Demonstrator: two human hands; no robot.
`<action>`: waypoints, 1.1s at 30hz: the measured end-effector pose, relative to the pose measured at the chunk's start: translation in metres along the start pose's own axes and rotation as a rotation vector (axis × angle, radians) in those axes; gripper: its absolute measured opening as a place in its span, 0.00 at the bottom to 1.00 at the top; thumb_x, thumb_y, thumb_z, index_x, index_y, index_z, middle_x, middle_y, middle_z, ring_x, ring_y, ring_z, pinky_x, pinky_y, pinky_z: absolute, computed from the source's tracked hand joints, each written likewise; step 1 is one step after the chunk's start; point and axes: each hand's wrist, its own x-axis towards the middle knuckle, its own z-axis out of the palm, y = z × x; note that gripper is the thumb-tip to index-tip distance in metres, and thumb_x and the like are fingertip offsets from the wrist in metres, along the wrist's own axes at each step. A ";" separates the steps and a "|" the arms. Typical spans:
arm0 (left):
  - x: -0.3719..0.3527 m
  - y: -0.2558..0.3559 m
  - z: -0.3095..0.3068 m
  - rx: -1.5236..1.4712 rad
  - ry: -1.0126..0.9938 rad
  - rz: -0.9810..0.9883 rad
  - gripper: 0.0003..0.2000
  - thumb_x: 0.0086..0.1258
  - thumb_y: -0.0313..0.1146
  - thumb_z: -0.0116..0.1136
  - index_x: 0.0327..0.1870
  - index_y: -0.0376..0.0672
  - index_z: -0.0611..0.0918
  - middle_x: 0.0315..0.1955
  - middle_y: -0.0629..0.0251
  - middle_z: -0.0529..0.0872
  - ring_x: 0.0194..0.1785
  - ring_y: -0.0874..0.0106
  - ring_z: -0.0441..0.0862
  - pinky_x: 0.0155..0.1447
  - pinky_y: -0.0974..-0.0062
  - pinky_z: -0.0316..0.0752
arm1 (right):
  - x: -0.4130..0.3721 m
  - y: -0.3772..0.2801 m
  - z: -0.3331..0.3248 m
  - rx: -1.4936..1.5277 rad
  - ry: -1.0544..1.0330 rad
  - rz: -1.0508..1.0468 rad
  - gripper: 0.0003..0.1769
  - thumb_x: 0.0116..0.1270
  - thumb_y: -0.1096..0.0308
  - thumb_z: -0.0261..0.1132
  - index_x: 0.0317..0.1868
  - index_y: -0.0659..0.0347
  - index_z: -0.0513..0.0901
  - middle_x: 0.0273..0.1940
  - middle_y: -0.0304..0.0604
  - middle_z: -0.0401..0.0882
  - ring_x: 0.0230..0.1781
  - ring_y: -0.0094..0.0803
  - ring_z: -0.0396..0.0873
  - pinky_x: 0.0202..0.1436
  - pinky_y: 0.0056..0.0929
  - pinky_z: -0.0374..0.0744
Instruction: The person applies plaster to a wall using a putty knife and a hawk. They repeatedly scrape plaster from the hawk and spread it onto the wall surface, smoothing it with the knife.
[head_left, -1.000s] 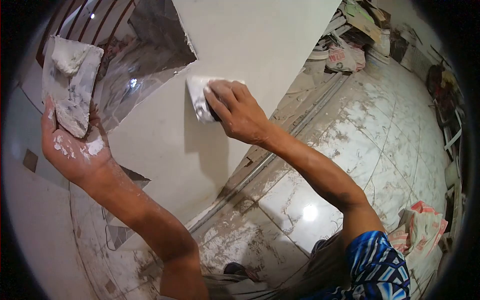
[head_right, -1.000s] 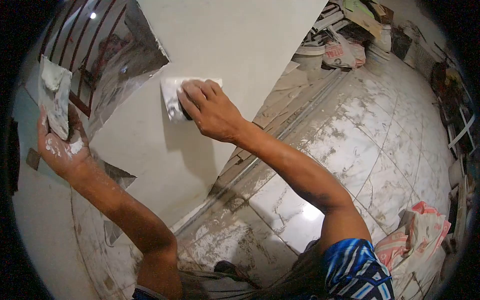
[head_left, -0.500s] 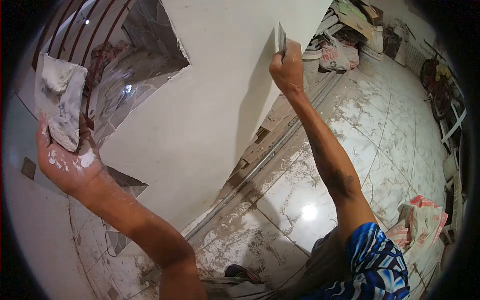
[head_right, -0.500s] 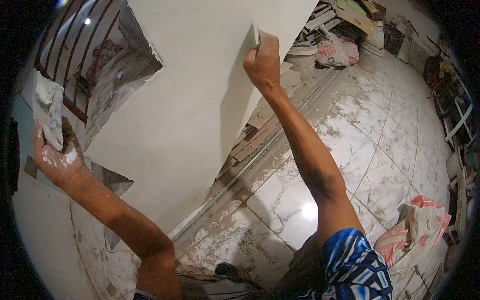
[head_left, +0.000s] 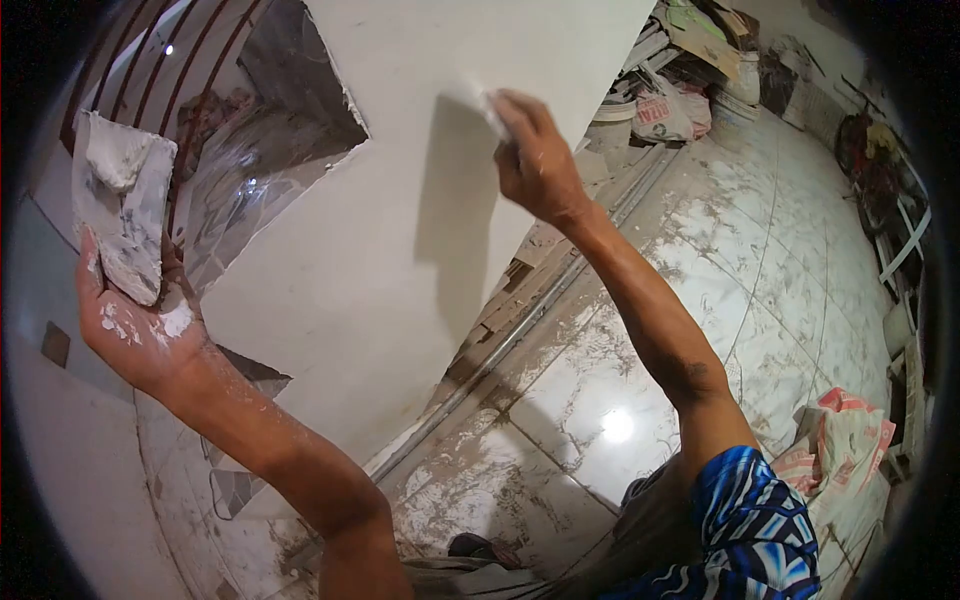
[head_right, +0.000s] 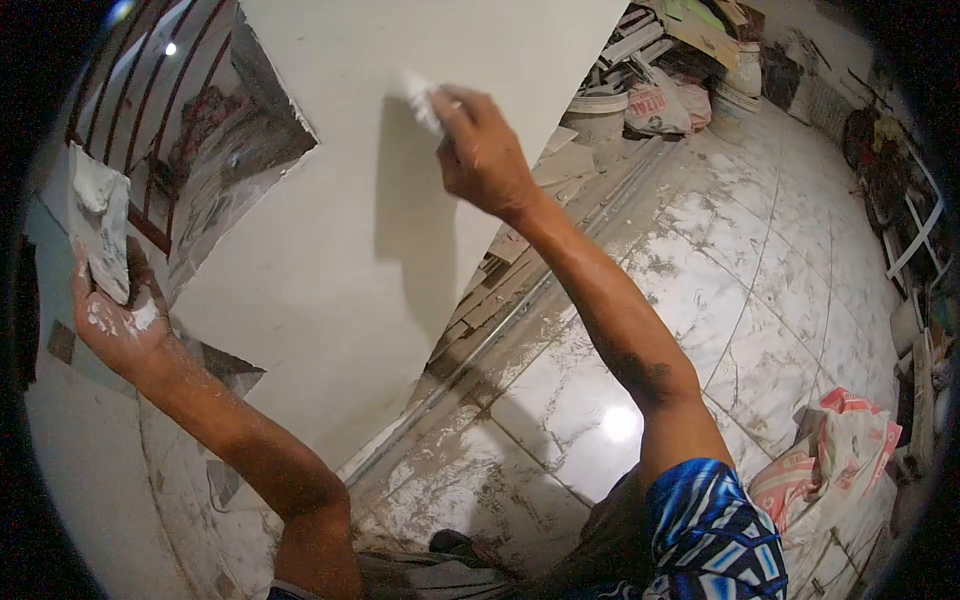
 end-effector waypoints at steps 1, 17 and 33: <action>0.000 0.001 -0.001 0.020 0.008 -0.008 0.21 0.75 0.37 0.57 0.59 0.27 0.77 0.54 0.50 0.82 0.53 0.58 0.83 0.54 0.62 0.80 | 0.002 0.008 0.004 -0.023 0.061 0.082 0.30 0.55 0.86 0.61 0.62 0.70 0.75 0.55 0.60 0.77 0.55 0.55 0.78 0.56 0.44 0.82; 0.002 -0.002 0.000 0.013 0.005 0.026 0.19 0.76 0.37 0.56 0.58 0.29 0.79 0.52 0.52 0.84 0.51 0.61 0.84 0.52 0.64 0.80 | -0.006 -0.028 0.011 0.088 -0.172 -0.134 0.36 0.56 0.84 0.66 0.68 0.63 0.74 0.61 0.55 0.75 0.61 0.53 0.76 0.63 0.44 0.80; 0.001 0.000 -0.004 -0.016 -0.019 0.000 0.18 0.76 0.35 0.57 0.55 0.27 0.79 0.50 0.51 0.85 0.49 0.60 0.85 0.50 0.64 0.81 | -0.042 0.036 0.030 -0.089 0.148 0.464 0.24 0.62 0.80 0.58 0.60 0.73 0.74 0.54 0.60 0.73 0.55 0.55 0.74 0.61 0.45 0.75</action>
